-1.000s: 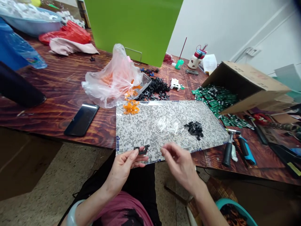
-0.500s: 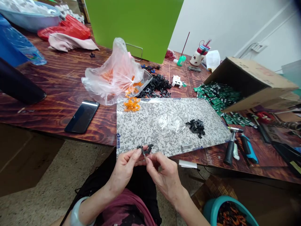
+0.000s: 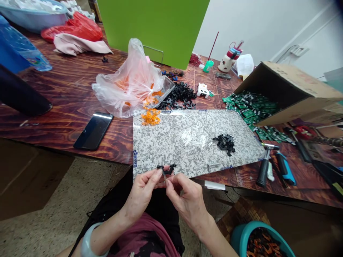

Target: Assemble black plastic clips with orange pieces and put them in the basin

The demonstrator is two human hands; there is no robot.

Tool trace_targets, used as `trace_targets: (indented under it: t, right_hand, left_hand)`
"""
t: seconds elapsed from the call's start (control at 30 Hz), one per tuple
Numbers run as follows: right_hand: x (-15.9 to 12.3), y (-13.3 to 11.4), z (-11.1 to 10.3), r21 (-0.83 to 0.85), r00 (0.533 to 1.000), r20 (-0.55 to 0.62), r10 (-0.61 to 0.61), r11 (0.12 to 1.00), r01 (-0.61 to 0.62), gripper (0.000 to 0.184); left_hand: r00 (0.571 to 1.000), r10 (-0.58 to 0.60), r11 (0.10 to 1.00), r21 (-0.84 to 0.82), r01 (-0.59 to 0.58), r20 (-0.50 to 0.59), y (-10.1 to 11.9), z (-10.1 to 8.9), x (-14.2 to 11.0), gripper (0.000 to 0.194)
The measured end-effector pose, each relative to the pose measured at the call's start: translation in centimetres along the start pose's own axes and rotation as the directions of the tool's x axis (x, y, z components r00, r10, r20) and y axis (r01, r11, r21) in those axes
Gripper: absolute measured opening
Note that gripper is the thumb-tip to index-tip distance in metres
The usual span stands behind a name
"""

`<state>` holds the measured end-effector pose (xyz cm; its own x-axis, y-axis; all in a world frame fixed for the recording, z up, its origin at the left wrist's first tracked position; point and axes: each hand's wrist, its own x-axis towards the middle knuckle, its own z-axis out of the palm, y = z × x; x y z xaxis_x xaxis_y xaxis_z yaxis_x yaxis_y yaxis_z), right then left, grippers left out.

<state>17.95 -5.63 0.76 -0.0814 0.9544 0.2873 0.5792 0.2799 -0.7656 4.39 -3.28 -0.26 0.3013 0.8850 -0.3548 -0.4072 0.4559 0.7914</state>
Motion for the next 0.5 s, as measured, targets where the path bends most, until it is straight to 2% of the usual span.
trace_targets:
  t: [0.23, 0.4, 0.5]
  right_hand:
    - [-0.1, 0.0, 0.2, 0.028, 0.999, 0.002, 0.048, 0.998, -0.048, 0.014]
    - [-0.1, -0.5, 0.2, 0.068, 0.995, 0.005, 0.1, 0.993, -0.1, 0.016]
    - [-0.1, -1.1, 0.3, 0.127, 0.989, 0.013, 0.147, 0.981, -0.148, 0.008]
  left_hand:
    - [0.999, 0.03, 0.992, 0.123, -0.026, -0.027, -0.1, -0.1, 0.2, 0.025]
    - [0.992, 0.118, 0.96, 0.262, -0.1, -0.051, -0.1, -0.2, 0.3, 0.021]
    - [0.982, 0.178, 0.925, 0.353, -0.144, -0.066, 0.2, -0.2, 0.2, 0.02]
